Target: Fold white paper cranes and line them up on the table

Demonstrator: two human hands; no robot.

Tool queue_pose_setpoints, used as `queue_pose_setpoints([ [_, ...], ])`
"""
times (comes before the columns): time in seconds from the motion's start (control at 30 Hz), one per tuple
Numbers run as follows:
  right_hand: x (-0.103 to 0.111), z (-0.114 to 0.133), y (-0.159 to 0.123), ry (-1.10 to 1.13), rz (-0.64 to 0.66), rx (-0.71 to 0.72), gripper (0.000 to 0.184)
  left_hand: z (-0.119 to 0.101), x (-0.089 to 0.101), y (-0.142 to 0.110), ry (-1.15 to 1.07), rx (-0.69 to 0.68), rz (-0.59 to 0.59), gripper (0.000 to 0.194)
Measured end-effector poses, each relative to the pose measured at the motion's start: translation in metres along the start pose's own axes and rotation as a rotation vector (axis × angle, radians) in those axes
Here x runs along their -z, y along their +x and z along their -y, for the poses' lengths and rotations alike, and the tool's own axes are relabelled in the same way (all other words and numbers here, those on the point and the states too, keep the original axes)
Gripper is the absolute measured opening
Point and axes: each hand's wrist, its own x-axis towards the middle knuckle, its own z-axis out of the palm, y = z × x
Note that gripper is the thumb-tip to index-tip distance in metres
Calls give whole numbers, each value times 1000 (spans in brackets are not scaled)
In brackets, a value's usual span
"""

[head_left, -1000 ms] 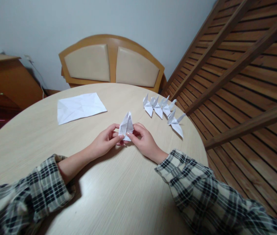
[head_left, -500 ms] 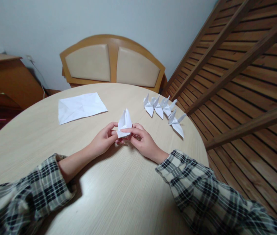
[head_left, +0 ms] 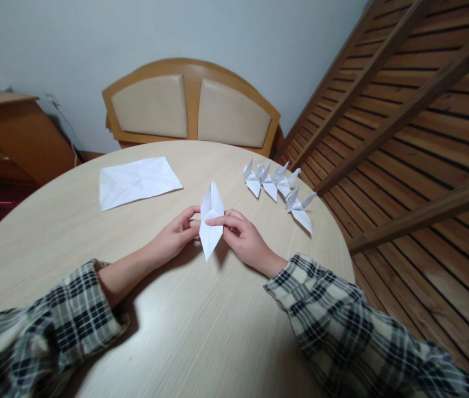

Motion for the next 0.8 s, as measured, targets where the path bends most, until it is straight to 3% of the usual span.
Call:
queue_pose_setpoints([
  [0.27, 0, 0, -1, -2, 5, 27, 30, -8, -6, -1, -50, 114, -105, 29],
  [0.57, -1, 2, -1, -4, 10, -10, 25, -4, -1, -2, 50, 54, -17, 38],
  [0.8, 0, 3, -4, 131, -7, -83, 36, -3, -2, 0, 70, 27, -46, 37],
])
